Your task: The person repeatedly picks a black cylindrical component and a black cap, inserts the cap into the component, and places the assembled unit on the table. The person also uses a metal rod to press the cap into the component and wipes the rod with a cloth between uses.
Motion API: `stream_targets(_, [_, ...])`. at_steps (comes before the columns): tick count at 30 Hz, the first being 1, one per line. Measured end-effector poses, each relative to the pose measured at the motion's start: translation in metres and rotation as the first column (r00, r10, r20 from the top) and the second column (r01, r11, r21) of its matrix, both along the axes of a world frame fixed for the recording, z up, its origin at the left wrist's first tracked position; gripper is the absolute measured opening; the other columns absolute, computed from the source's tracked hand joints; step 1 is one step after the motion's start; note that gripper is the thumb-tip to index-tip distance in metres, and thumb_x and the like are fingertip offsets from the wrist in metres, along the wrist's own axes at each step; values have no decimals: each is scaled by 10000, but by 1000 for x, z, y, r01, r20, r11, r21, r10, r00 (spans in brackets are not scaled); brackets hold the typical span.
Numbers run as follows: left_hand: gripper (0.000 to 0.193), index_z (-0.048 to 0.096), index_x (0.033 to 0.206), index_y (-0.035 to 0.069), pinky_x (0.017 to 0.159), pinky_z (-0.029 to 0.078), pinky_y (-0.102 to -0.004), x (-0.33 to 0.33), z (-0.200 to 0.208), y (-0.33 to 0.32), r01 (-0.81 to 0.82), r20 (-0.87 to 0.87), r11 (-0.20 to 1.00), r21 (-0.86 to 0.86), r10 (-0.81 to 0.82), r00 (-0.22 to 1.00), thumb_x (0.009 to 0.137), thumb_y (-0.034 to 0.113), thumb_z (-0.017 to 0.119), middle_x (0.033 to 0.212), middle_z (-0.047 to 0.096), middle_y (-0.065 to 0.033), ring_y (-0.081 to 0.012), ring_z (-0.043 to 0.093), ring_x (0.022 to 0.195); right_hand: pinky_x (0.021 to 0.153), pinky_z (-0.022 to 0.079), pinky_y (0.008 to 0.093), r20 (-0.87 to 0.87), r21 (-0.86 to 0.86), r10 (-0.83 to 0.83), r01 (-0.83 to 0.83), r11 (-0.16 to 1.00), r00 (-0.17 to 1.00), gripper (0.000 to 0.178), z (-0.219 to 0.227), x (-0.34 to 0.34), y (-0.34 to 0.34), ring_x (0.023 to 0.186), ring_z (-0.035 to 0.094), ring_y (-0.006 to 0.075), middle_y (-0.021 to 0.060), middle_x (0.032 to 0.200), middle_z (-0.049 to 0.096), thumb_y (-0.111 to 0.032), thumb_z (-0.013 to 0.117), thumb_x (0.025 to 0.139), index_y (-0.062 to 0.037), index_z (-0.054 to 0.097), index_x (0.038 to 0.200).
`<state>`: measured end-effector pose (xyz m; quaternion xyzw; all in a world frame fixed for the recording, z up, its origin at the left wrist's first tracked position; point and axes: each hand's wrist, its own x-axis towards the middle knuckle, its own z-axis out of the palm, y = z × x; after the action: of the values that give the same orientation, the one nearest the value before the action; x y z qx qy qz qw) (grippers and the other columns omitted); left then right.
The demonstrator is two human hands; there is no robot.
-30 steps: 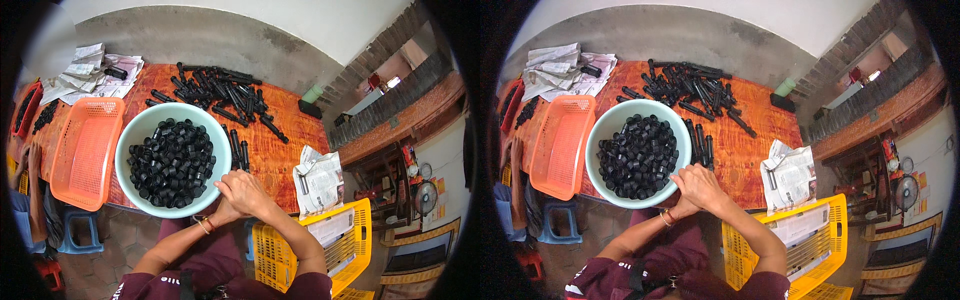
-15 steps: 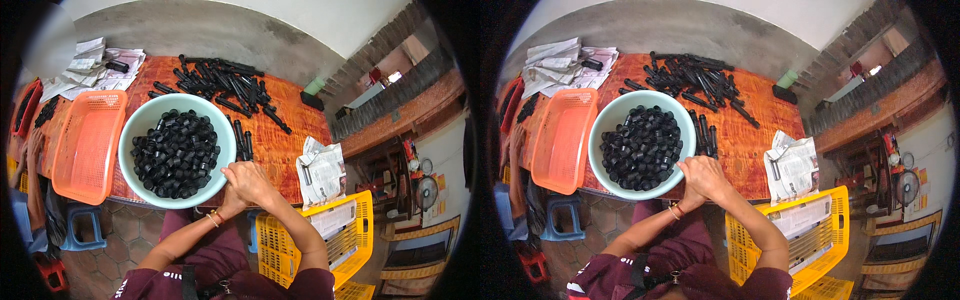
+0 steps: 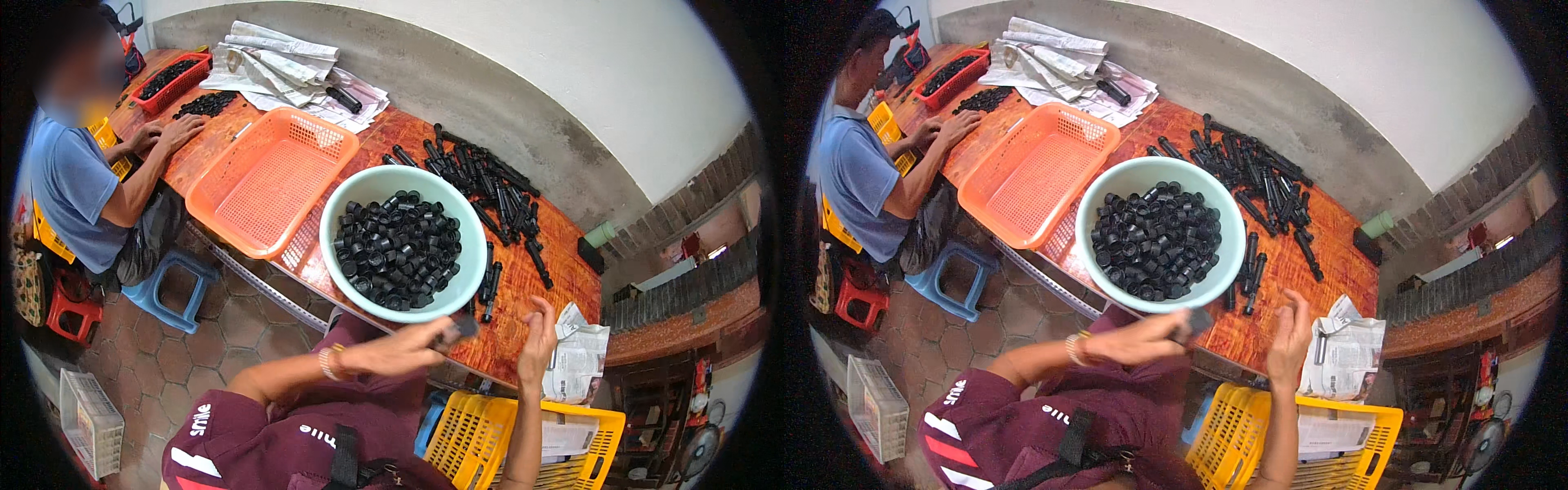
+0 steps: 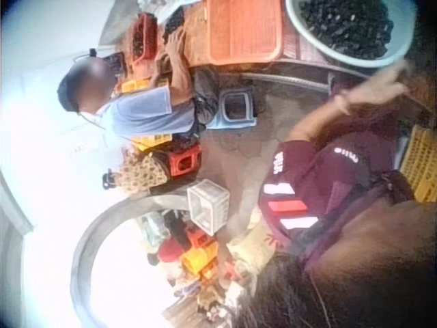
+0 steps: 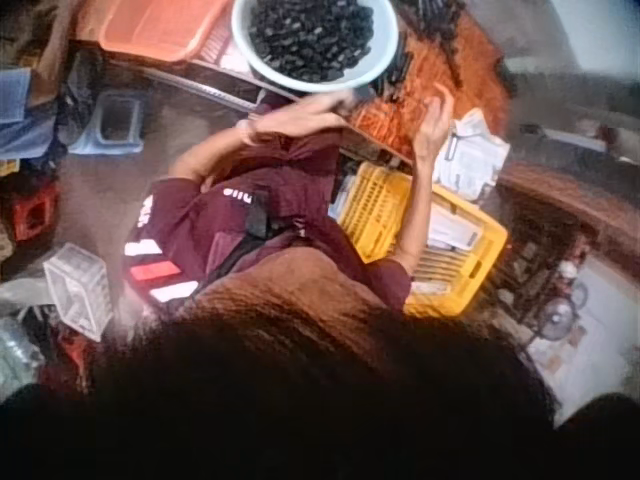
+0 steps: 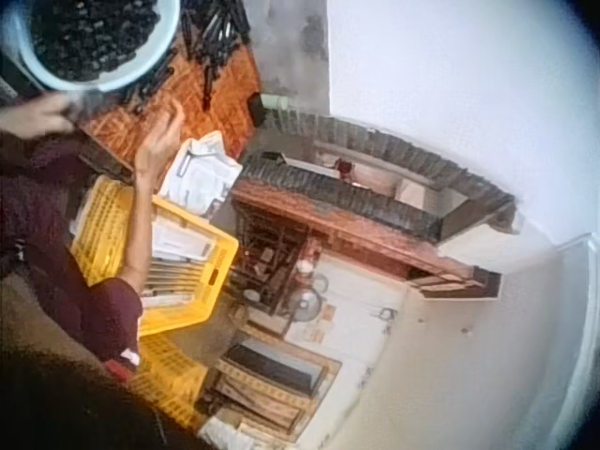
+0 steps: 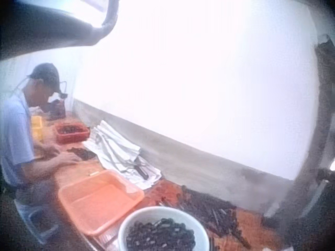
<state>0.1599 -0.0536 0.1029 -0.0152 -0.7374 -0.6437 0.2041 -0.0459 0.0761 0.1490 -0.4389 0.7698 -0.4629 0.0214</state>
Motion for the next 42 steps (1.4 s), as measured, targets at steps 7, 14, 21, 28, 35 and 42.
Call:
stream_targets(7, [336,512,1179,55,709,468,-271,119,41,-141,-628,268,775,70,592,760,867,147,597,951,571,-41,-97,546,866,764,455,369,-141,159,-201,222,962,970,197,-31,-39,89,821,585,255,143,890,607,-150,553,888,12,605,988])
stream_targets(14, [201,514,957,76,572,383,-238,192,-52,-309,-615,462,675,-407,733,499,858,239,577,748,447,22,-88,451,656,725,464,347,-171,68,-532,549,833,829,202,-24,-98,209,755,593,247,145,824,630,-167,578,870,17,638,926])
stream_targets(21, [311,473,975,24,529,472,-321,206,-130,-351,-526,627,744,-412,651,428,843,281,588,711,503,-41,-140,504,565,739,483,430,-294,366,-840,866,341,455,289,-41,-118,366,846,641,359,201,887,664,-278,592,820,-33,668,952])
stream_targets(28, [411,488,1193,103,675,501,-328,185,-88,-304,-449,698,826,-340,542,469,887,373,534,1053,564,-50,-171,579,842,599,460,401,-244,734,-809,647,206,535,291,-133,-98,461,657,587,309,169,711,611,-269,552,796,4,646,757])
stream_targets(35, [469,462,1299,79,875,446,-366,187,-96,-305,-465,661,793,-394,595,456,914,340,525,1228,534,-92,-220,528,1077,604,515,396,-192,715,-905,685,136,380,380,-177,-81,445,620,632,283,180,719,631,-327,626,782,16,578,937])
stream_targets(42, [347,529,1223,9,941,411,-356,143,-68,-264,-656,91,530,-538,809,580,941,210,535,1232,543,-99,-213,509,1118,849,488,451,-432,717,-863,680,-151,263,495,-170,-73,389,954,606,390,220,1088,561,-297,615,781,5,492,1154])
